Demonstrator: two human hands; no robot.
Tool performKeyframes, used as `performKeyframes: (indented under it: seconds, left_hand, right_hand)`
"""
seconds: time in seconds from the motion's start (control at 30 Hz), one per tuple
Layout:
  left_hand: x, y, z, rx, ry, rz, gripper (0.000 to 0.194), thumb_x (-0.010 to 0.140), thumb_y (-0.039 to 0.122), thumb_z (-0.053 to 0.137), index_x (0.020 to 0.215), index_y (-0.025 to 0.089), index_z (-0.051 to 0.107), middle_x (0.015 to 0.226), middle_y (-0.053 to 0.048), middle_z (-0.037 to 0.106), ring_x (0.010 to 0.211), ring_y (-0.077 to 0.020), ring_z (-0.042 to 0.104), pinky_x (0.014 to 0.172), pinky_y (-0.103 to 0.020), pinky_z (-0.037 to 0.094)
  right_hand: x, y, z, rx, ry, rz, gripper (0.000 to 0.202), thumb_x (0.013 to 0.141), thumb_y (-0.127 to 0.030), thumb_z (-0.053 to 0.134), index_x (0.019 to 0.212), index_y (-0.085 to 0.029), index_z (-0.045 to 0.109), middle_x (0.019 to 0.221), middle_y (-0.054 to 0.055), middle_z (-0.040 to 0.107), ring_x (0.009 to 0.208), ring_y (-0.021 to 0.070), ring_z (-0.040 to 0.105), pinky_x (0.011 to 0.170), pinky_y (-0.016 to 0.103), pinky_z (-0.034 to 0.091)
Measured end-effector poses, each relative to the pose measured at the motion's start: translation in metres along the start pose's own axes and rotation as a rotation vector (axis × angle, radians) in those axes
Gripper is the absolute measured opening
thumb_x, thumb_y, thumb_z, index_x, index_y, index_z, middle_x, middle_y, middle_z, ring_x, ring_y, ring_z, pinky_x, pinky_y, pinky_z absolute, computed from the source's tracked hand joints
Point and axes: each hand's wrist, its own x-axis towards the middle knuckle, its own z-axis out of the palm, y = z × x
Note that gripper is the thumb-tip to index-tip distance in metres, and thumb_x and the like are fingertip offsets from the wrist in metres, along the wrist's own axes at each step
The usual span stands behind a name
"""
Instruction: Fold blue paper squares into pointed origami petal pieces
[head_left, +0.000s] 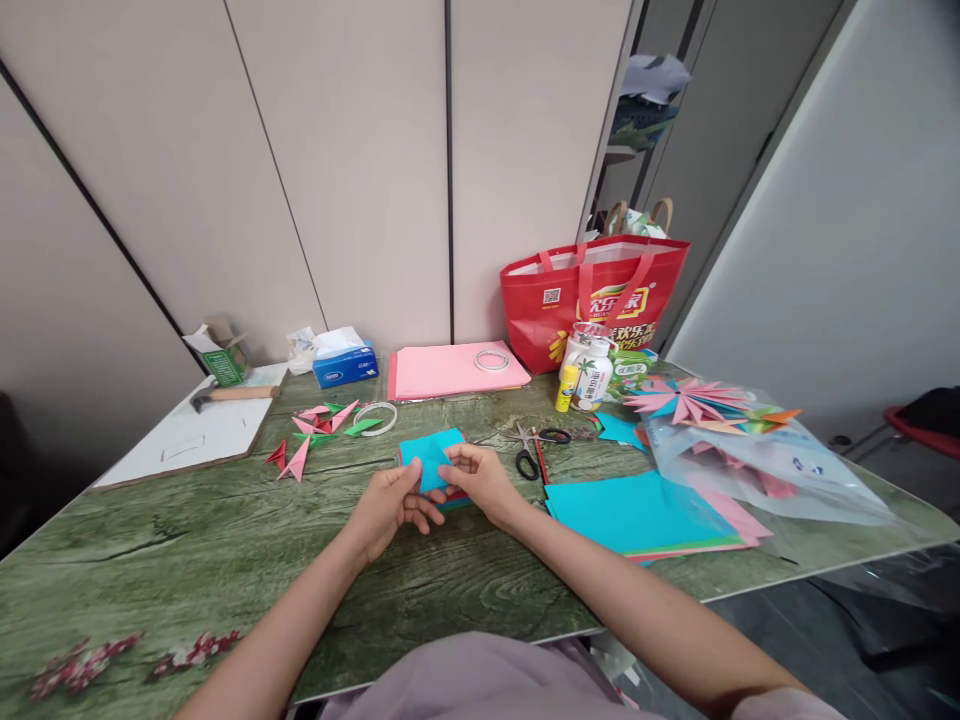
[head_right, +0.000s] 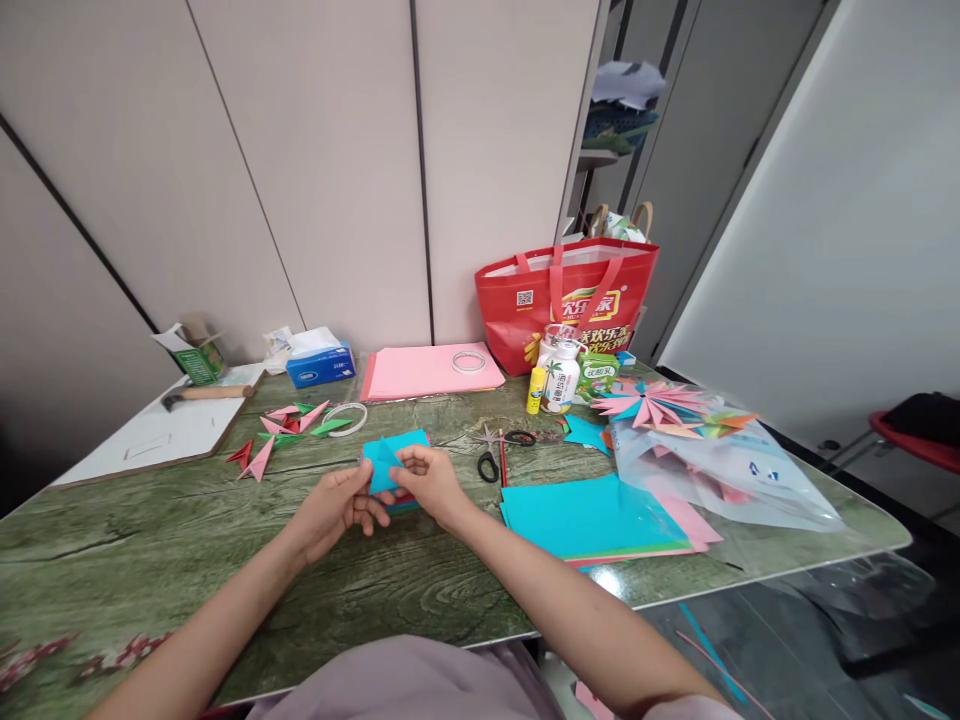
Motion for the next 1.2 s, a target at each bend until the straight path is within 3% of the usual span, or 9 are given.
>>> performKeyframes:
  seconds: [0.23, 0.5, 0.73, 0.93, 1.2]
  left_hand:
    - [0.003, -0.002, -0.005, -0.055, -0.030, -0.078, 0.031, 0.069, 0.040, 0.061, 0.062, 0.010, 0.056, 0.056, -0.003, 0.060, 0.040, -0.0081, 0.056, 0.033, -0.014, 0.038]
    - [0.000, -0.005, 0.001, 0.074, 0.027, 0.001, 0.032, 0.063, 0.039, 0.067, 0.056, 0.011, 0.052, 0.047, -0.001, 0.058, 0.034, -0.0087, 0.053, 0.030, -0.015, 0.037]
    - [0.001, 0.002, -0.006, -0.130, -0.019, -0.142, 0.020, 0.073, 0.029, 0.061, 0.070, 0.009, 0.063, 0.068, -0.009, 0.068, 0.050, -0.0101, 0.061, 0.040, -0.014, 0.044]
    - [0.001, 0.003, -0.008, -0.121, -0.008, -0.186, 0.015, 0.069, 0.022, 0.065, 0.063, 0.008, 0.063, 0.061, -0.008, 0.067, 0.046, -0.0090, 0.060, 0.042, -0.014, 0.046]
    - [-0.006, 0.002, 0.004, 0.083, 0.033, 0.008, 0.028, 0.061, 0.035, 0.068, 0.058, 0.010, 0.056, 0.050, -0.006, 0.064, 0.039, -0.0125, 0.058, 0.038, -0.020, 0.045]
  right_hand:
    - [0.000, 0.003, 0.000, 0.031, 0.003, -0.001, 0.034, 0.049, -0.037, 0.071, 0.067, -0.016, 0.051, 0.053, -0.007, 0.048, 0.045, 0.0067, 0.047, 0.049, 0.024, 0.049]
    - [-0.002, 0.005, 0.003, -0.027, -0.013, 0.001, 0.034, 0.049, -0.040, 0.070, 0.066, -0.016, 0.053, 0.054, -0.006, 0.049, 0.047, 0.0075, 0.046, 0.047, 0.023, 0.047]
    - [-0.001, -0.004, 0.002, 0.028, 0.045, -0.009, 0.032, 0.050, -0.036, 0.070, 0.063, -0.016, 0.048, 0.051, -0.008, 0.044, 0.045, 0.0053, 0.043, 0.046, 0.020, 0.045]
    - [-0.001, -0.005, 0.002, 0.030, 0.040, 0.007, 0.032, 0.049, -0.035, 0.070, 0.065, -0.016, 0.050, 0.050, -0.008, 0.044, 0.043, 0.0056, 0.042, 0.046, 0.022, 0.046]
    - [0.000, 0.001, 0.000, 0.037, 0.017, -0.005, 0.030, 0.050, -0.032, 0.071, 0.069, -0.016, 0.053, 0.055, -0.006, 0.052, 0.046, 0.0068, 0.047, 0.046, 0.022, 0.048]
